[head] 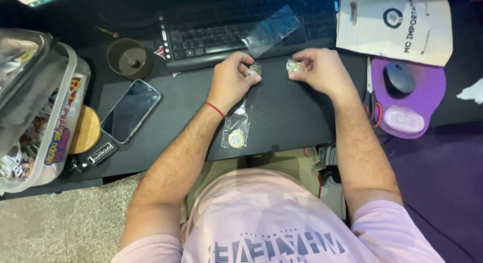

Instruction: The person places individual medals into small plastic bags, retrieves items from a desk drawer, and applies adhesive labels to the bags.

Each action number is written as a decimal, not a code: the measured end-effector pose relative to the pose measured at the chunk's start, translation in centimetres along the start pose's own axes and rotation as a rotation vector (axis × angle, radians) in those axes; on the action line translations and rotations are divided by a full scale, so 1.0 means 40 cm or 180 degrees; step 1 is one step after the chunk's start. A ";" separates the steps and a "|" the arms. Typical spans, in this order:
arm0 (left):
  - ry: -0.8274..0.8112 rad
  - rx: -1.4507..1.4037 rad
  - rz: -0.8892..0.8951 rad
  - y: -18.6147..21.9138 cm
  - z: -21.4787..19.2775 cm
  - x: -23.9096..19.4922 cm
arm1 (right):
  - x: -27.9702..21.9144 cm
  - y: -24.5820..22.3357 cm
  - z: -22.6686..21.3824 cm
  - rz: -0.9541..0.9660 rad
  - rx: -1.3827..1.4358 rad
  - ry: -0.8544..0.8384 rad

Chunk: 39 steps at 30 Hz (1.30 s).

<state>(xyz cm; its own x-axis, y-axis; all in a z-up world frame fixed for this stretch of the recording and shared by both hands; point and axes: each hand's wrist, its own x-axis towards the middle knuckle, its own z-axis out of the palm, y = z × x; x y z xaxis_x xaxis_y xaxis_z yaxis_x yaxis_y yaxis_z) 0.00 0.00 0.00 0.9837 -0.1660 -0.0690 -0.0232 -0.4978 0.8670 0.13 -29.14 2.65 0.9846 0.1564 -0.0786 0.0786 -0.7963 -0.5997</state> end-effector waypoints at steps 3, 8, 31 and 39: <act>-0.0055 -0.0214 -0.0037 -0.018 0.011 0.001 | -0.006 -0.024 0.015 0.0061 -0.0315 0.0018; -0.0004 -0.0186 0.0140 -0.032 0.005 0.022 | -0.005 -0.044 0.001 -0.0065 -0.0324 0.0002; -0.0615 -0.0753 0.0511 -0.028 0.005 0.012 | -0.052 -0.091 0.169 -0.1287 0.0985 0.1036; -0.0412 0.0107 0.0718 -0.008 -0.027 0.014 | -0.054 -0.101 0.159 -0.1302 0.1043 0.0936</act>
<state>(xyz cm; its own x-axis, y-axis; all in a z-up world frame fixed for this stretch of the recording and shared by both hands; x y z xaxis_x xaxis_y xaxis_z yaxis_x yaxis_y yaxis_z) 0.76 0.97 0.22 0.9221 -0.3824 0.0597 -0.2473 -0.4635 0.8509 -3.32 -22.53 0.19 0.8902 0.2068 0.4059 0.4540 -0.4768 -0.7527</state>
